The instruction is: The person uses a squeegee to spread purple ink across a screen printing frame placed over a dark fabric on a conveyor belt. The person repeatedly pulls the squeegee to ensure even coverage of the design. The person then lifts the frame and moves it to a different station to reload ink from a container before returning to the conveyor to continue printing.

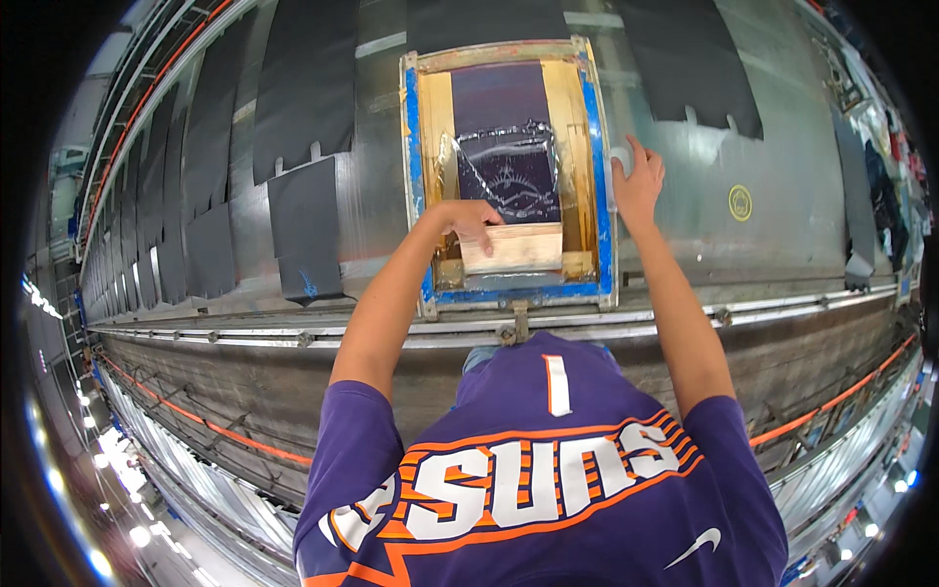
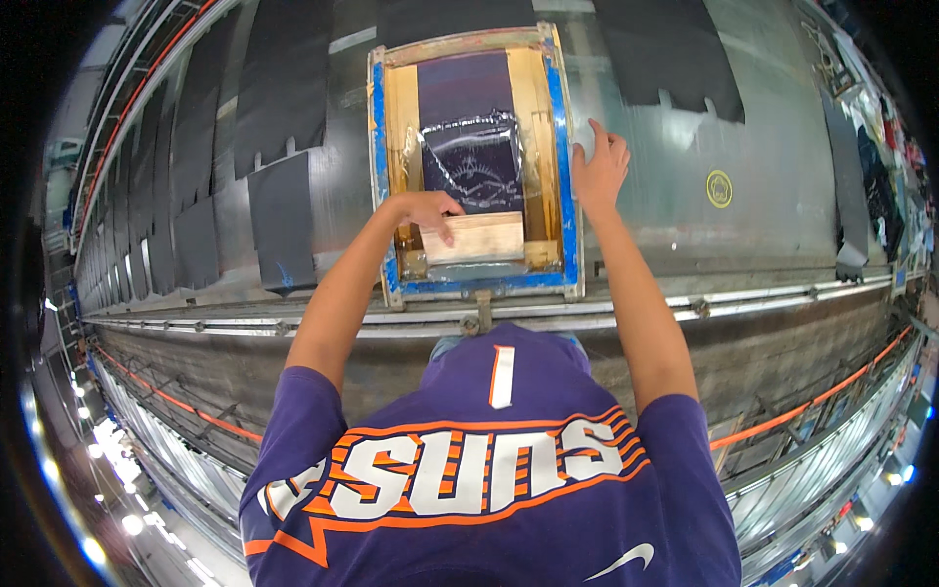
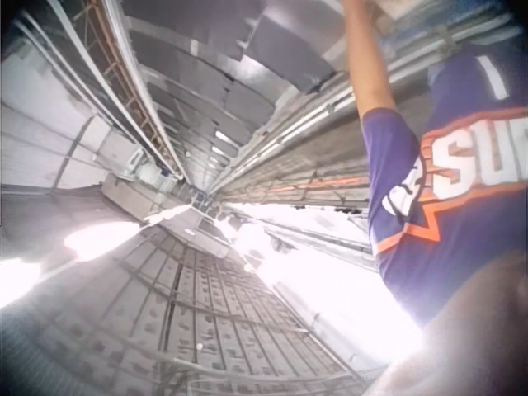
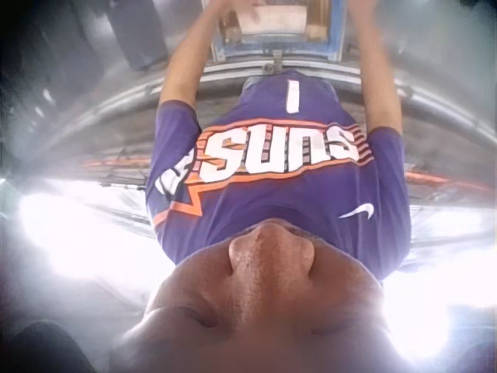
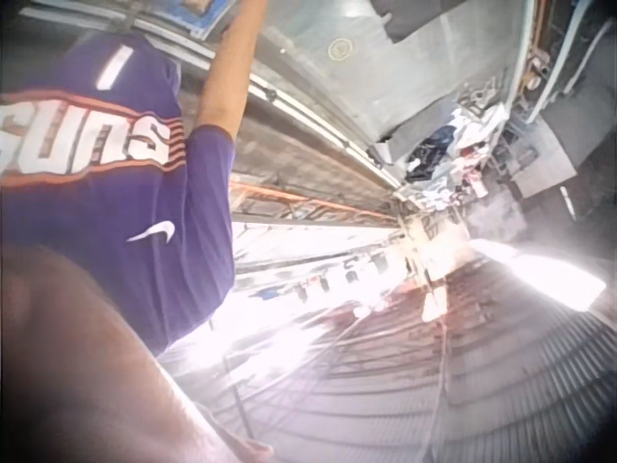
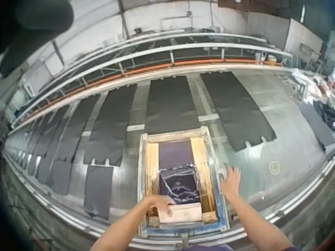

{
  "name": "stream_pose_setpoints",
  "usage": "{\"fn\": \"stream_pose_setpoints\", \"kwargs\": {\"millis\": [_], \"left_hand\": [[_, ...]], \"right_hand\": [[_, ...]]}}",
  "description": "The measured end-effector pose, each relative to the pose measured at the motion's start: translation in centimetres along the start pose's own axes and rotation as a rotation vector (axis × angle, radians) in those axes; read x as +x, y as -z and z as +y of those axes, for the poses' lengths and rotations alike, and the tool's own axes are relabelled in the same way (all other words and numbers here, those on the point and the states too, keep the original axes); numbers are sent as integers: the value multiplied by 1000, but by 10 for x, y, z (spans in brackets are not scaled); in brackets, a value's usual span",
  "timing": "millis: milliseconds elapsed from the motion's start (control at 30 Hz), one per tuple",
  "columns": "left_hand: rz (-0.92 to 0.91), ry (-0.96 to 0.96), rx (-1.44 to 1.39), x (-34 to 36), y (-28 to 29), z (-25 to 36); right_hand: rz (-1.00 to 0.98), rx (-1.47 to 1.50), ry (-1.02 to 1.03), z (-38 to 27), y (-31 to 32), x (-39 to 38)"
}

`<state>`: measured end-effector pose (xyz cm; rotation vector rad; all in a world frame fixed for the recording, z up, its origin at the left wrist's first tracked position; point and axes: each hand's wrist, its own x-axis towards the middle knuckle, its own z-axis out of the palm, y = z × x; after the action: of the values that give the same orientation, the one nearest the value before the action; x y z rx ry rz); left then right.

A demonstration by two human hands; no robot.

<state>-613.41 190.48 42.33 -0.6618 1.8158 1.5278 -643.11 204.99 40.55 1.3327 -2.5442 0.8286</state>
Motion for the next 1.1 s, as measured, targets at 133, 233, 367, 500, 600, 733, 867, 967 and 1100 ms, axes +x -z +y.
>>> {"fn": "stream_pose_setpoints", "kwargs": {"millis": [133,233,367,500,600,733,867,967,1100], "left_hand": [[65,-27,25,-14,61,14],[416,-278,118,-30,114,23],[980,-199,298,-15,98,34],[1179,-175,447,-11,8,23],[1198,-218,500,-22,-74,6],[1078,-190,407,-43,-111,7],[1193,-294,383,-40,-43,16],[1223,-264,313,-28,27,23],[1217,-144,365,-11,16,21]], "right_hand": [[-516,592,139,-60,21,56],[-642,466,458,-111,23,93],[-756,211,447,-108,-15,100],[-529,219,508,-85,-11,19],[-626,276,463,-70,28,-57],[-712,315,477,-68,62,-87],[-596,134,603,-83,40,-12],[-456,129,588,-97,5,48],[-464,166,508,-84,-15,25]]}}
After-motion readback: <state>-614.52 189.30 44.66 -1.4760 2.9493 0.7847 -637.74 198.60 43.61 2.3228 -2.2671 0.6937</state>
